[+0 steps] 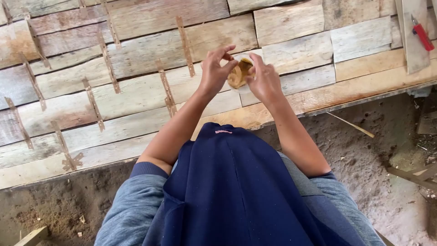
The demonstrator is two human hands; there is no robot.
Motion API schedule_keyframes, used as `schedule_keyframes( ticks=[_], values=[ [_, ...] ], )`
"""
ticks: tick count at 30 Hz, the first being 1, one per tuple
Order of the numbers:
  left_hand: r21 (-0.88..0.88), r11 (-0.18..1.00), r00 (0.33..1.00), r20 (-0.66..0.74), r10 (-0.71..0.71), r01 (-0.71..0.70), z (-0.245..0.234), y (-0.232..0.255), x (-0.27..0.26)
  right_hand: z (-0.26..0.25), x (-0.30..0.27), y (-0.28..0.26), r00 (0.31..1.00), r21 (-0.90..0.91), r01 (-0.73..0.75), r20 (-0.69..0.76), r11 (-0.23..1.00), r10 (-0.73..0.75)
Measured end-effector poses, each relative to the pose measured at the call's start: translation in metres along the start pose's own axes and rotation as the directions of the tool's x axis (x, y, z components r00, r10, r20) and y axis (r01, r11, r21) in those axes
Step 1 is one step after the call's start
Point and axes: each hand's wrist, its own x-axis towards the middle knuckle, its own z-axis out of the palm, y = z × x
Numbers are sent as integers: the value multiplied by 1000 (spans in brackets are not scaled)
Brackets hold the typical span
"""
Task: Applying thin strips of wood to a larger wooden surface using adhesive to fill gaps or for decoration.
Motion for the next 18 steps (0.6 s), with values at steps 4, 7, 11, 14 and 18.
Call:
schedule_keyframes(
  ticks=[4, 7, 11, 14, 18],
  values=[
    [256, 966, 999, 44, -25, 13, 23, -22, 16, 14, 13, 38, 940, 72, 149, -320, 986, -118],
    [337, 940, 988, 114, -100, 56, 26, -9, 23, 11, 29, 45, 912, -108, 267, -294, 958, -288],
    [293, 956, 998, -62, -19, 37, 31, -4, 19, 14, 31, 32, 760, -135, 444, -468, 886, -452],
    [23, 977, 965, -164, -206, 212, 42, -11, 1, 43, 27, 36, 769, -182, 418, -450, 890, -454],
    [-271, 904, 873, -277, -402, 330, 45, -3, -11, 72, 49, 77, 709, -183, 339, -595, 923, -379]
  ],
)
